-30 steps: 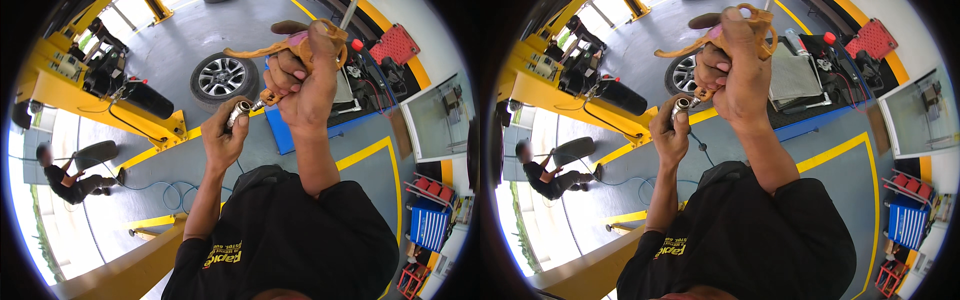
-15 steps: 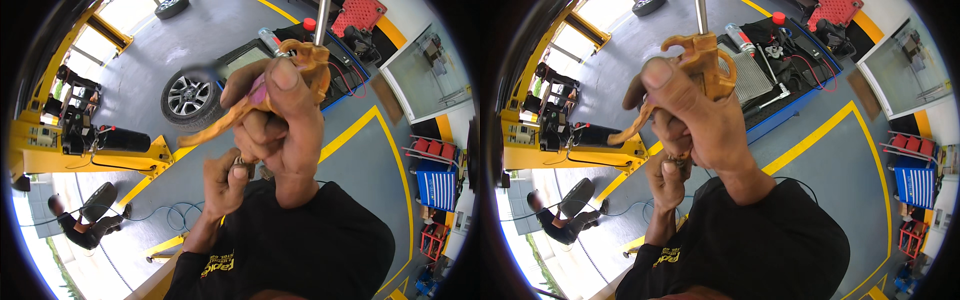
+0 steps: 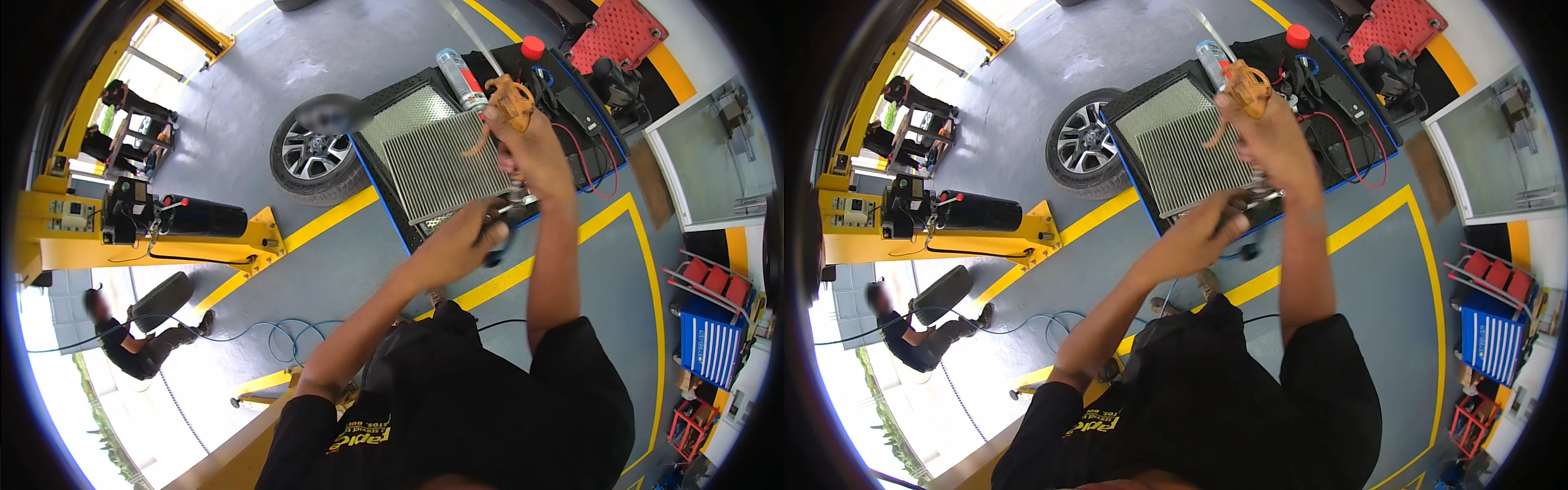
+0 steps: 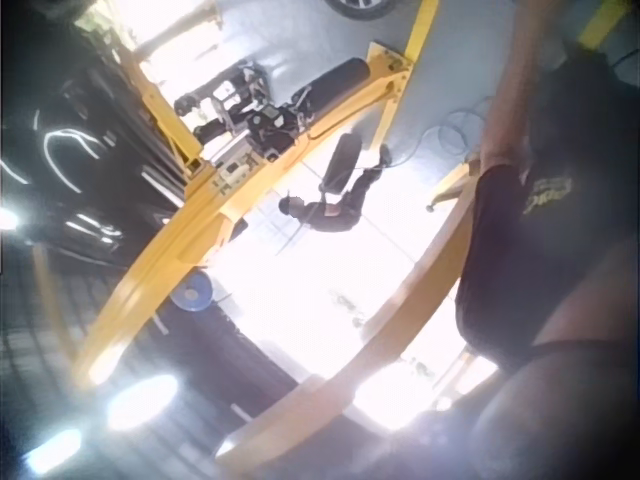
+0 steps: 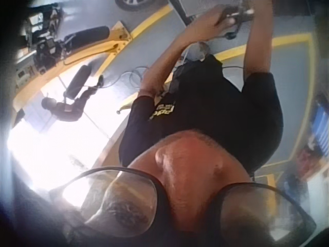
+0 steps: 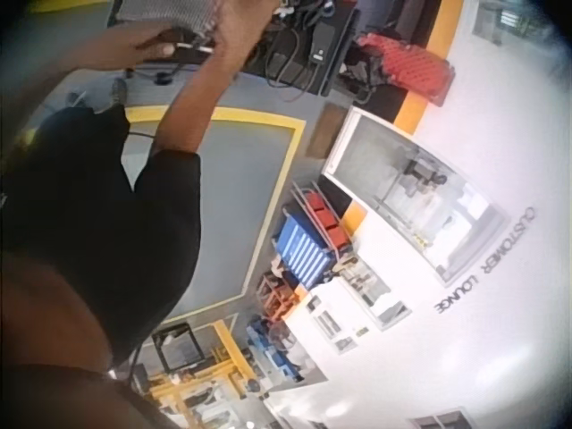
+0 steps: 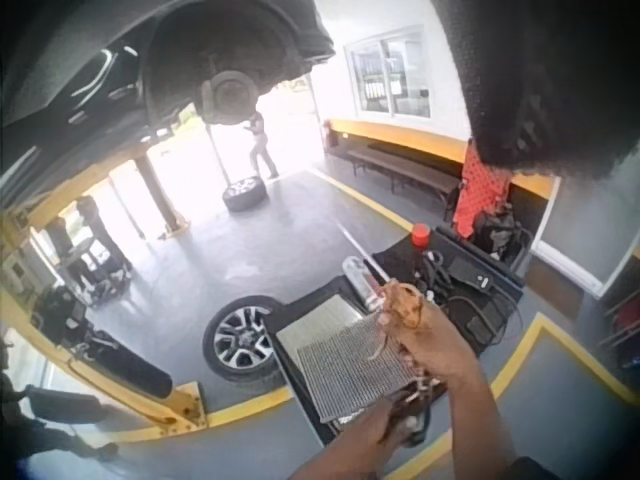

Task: The person works on a car's brake assembly, using a wrench to loosen bolts and a spray can to clean components. They handle a brake filter and other parts, moving around the garage to retrieve tools and materials.

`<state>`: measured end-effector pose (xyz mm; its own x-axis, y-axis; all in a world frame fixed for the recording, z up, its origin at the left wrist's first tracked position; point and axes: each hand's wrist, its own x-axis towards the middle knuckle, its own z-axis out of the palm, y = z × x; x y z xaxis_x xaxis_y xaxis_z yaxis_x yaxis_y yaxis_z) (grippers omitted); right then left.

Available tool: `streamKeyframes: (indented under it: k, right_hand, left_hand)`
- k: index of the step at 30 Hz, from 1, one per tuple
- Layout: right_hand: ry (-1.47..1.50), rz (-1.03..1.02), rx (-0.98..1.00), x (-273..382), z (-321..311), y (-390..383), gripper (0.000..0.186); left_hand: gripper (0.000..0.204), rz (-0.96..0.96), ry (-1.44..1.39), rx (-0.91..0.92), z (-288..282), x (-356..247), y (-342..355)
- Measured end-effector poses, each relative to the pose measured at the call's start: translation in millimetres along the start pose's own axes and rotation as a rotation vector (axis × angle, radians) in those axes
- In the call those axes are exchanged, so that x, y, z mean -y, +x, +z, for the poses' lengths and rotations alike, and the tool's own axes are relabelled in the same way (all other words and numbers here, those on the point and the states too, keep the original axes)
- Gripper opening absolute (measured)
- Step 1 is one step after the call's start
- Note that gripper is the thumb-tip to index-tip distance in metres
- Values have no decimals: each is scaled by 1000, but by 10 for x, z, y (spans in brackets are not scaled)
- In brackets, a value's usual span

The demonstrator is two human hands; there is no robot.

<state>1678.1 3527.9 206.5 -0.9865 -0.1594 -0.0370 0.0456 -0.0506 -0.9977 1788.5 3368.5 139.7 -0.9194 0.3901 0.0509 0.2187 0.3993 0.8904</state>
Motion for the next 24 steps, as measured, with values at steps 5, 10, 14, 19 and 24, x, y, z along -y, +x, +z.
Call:
streamKeyframes:
  k: [5, 10, 14, 19, 24]
  right_hand:
    - [-368, 290, 234, -455, -921, 923, 54]
    - [-405, 391, 349, -845, -708, 1342, 60]
    - [-389, 316, 180, -1158, -776, 1572, 63]
    - [-353, 209, -14, -1245, -722, 1524, 49]
    - [-489, -105, 23, -1388, -874, 1408, 47]
  left_hand:
    - [48, -99, -2, 42, 95, 283, -30]
    - [38, -81, 277, -365, -145, 675, 52]
    - [47, -140, 379, -516, -387, 1038, 68]
    - [72, -361, 314, -553, -307, 1097, 90]
    - [84, -450, 241, -638, -419, 1188, 127]
